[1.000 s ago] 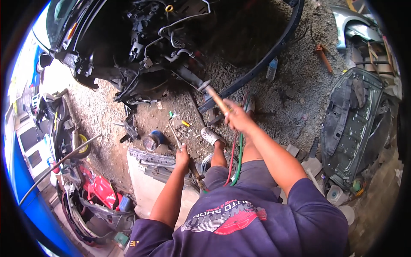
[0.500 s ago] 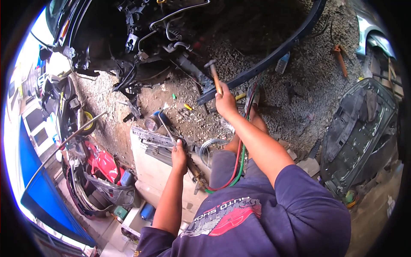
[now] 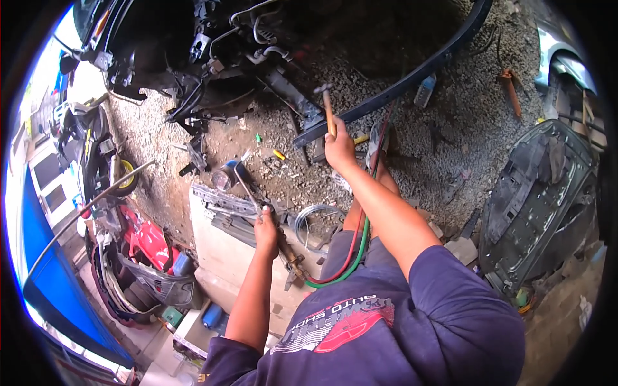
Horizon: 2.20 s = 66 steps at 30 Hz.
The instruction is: Repairing a damaged car frame using a blowtorch and a hammer.
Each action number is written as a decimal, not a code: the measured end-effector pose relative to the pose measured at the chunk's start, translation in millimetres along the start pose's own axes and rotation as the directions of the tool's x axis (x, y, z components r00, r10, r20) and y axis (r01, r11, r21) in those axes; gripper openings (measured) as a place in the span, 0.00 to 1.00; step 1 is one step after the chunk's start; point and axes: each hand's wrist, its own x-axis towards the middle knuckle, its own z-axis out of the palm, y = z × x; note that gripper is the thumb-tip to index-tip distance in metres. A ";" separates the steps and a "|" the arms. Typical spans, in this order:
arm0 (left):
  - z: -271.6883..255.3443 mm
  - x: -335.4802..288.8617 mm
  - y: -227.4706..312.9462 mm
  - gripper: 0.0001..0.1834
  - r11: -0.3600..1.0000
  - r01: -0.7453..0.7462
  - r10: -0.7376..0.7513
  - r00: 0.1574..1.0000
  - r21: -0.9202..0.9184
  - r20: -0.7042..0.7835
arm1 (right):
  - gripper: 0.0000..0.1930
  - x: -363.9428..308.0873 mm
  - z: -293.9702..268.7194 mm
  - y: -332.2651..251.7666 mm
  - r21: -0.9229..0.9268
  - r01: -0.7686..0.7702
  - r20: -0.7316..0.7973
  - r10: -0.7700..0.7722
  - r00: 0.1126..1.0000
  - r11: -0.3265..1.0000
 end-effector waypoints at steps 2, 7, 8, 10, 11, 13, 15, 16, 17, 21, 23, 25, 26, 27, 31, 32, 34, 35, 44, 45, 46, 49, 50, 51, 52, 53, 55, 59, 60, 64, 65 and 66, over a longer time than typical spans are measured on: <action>-12.9 7.1 -13.9 0.35 1.000 -0.002 0.002 1.000 0.005 0.016 | 0.25 2.3 5.8 -8.4 -0.043 -0.094 0.096 0.098 0.991 0.995; -33.5 24.9 -52.7 0.30 0.996 -0.001 0.016 0.986 0.088 -0.166 | 0.25 20.2 16.5 -22.2 0.060 0.075 -0.061 -0.072 0.996 0.995; -36.4 27.1 -58.8 0.30 0.999 -0.037 0.041 0.993 0.038 -0.114 | 0.25 22.2 19.7 -22.7 -0.028 0.043 -0.015 -0.043 0.999 0.999; -41.5 29.8 -67.5 0.30 0.997 0.004 0.010 0.983 0.076 -0.184 | 0.26 26.4 23.7 -22.0 -0.060 0.012 0.073 -0.008 0.997 0.998; -43.4 29.1 -70.8 0.30 0.998 -0.048 0.051 0.991 0.030 -0.122 | 0.26 29.2 22.7 -20.6 -0.021 -0.013 0.077 0.014 0.997 1.000; -46.2 25.5 -73.9 0.30 0.998 -0.016 0.026 0.985 0.062 -0.168 | 0.25 30.6 27.9 -19.3 0.076 0.071 -0.099 -0.063 0.993 0.995; -48.6 19.7 -72.6 0.30 0.999 -0.039 0.041 0.993 0.024 -0.108 | 0.25 31.6 33.5 -19.6 0.025 0.130 -0.054 -0.128 0.990 0.991; -49.3 16.4 -70.8 0.30 0.998 0.017 -0.009 0.990 0.054 -0.138 | 0.25 32.1 36.1 -20.4 -0.031 0.089 0.054 -0.087 0.995 0.996; -50.0 12.9 -68.8 0.30 0.999 -0.046 0.049 0.995 0.029 -0.086 | 0.25 32.2 38.9 -22.0 -0.025 0.138 -0.018 -0.139 0.990 0.990; -53.6 4.7 -68.3 0.33 1.000 0.012 -0.010 0.996 0.022 -0.086 | 0.26 28.9 52.7 -34.0 0.056 0.106 -0.197 -0.093 0.976 0.993; -57.5 4.0 -74.7 0.33 0.998 0.060 -0.057 0.994 0.030 -0.092 | 0.26 27.1 56.2 -41.7 -0.068 0.019 0.063 -0.015 0.998 0.998; -59.6 7.0 -81.5 0.44 0.996 -0.080 0.083 0.994 0.050 -0.073 | 0.27 29.5 53.0 -49.2 -0.005 0.074 -0.022 -0.074 0.997 0.997; -59.3 9.3 -84.0 0.44 0.996 -0.080 0.083 0.994 0.042 -0.075 | 0.27 29.2 53.4 -52.9 0.033 0.097 -0.077 -0.095 0.993 0.995; -57.6 11.6 -85.4 0.43 0.987 -0.143 0.152 0.981 0.075 -0.124 | 0.27 29.5 53.3 -56.3 0.025 0.142 -0.051 -0.140 0.989 0.990; -58.1 0.1 -89.4 0.42 1.000 -0.027 0.028 0.994 0.011 -0.102 | 0.28 23.8 64.2 -64.8 -0.075 0.197 -0.128 -0.205 0.970 0.978; -57.1 -1.6 -88.1 0.42 1.000 -0.023 0.025 0.996 0.020 -0.085 | 0.28 23.5 67.3 -65.9 -0.136 0.148 -0.158 -0.169 0.973 0.980; -57.9 -6.5 -88.4 0.41 0.998 -0.002 -0.002 0.997 -0.058 -0.076 | 0.29 26.0 70.9 -65.7 -0.241 0.053 -0.078 -0.074 0.994 0.969; -58.4 -7.6 -89.1 0.41 0.999 0.003 -0.007 0.997 -0.053 -0.072 | 0.29 28.1 71.6 -64.3 -0.242 0.057 -0.153 -0.097 0.983 0.969; -52.7 -6.8 -99.1 0.42 1.000 0.011 -0.007 0.990 0.028 -0.140 | 0.27 42.1 59.1 -54.0 -0.161 0.167 -0.035 -0.174 0.984 0.973; -53.8 -6.9 -101.7 0.42 0.997 0.073 -0.071 0.991 0.020 -0.115 | 0.30 39.5 60.2 -55.3 -0.077 0.195 -0.034 -0.198 0.980 0.978; -53.1 -4.2 -104.0 0.43 0.991 0.134 -0.133 0.987 0.011 -0.089 | 0.30 35.8 62.7 -56.1 -0.103 0.292 -0.137 -0.304 0.943 0.951; -56.4 13.2 -112.9 0.44 0.982 0.064 -0.038 0.988 0.176 -0.148 | 0.25 30.6 69.4 -59.5 -0.222 0.078 0.015 -0.076 0.997 0.972; -57.3 17.5 -117.0 0.45 0.990 0.017 -0.002 0.994 0.137 -0.106 | 0.26 30.2 71.5 -60.6 -0.288 0.089 0.076 -0.070 0.995 0.954; -56.6 20.5 -121.2 0.45 0.992 0.006 0.012 0.991 0.128 -0.136 | 0.26 31.7 71.6 -62.4 -0.287 0.098 -0.007 -0.104 0.995 0.953; -56.6 22.9 -125.5 0.45 0.988 0.019 0.011 0.981 0.152 -0.195 | 0.27 34.5 70.9 -64.6 -0.151 0.166 -0.052 -0.176 0.983 0.974; -58.6 23.7 -129.4 0.45 0.993 0.007 0.014 0.985 0.118 -0.171 | 0.29 36.6 68.9 -66.7 -0.011 0.234 -0.148 -0.233 0.961 0.972; -56.9 28.5 -133.4 0.46 0.984 -0.043 0.076 0.980 0.175 -0.186 | 0.25 39.0 65.6 -71.8 -0.158 0.148 -0.058 -0.159 0.986 0.976; -50.8 38.4 -138.3 0.46 0.978 0.015 0.027 0.980 0.209 -0.196 | 0.28 34.2 39.2 -80.5 0.067 -0.022 0.187 0.009 0.982 0.998; -50.0 40.6 -139.9 0.46 0.991 -0.022 0.040 0.990 0.132 -0.134 | 0.29 23.7 39.2 -78.9 -0.160 0.309 0.032 -0.308 0.951 0.938; -48.4 47.1 -148.6 0.43 0.993 -0.035 0.054 0.984 0.112 -0.169 | 0.35 -20.4 34.9 -58.4 -0.354 0.613 0.166 -0.598 0.784 0.706; -49.3 47.6 -150.4 0.43 0.988 0.016 0.016 0.979 0.152 -0.203 | 0.35 -25.0 38.1 -54.9 -0.326 0.663 0.130 -0.662 0.738 0.674; -49.9 48.1 -151.5 0.42 0.995 -0.024 0.040 0.984 0.095 -0.176 | 0.31 -29.5 43.0 -51.5 -0.174 0.355 0.304 -0.292 0.907 0.919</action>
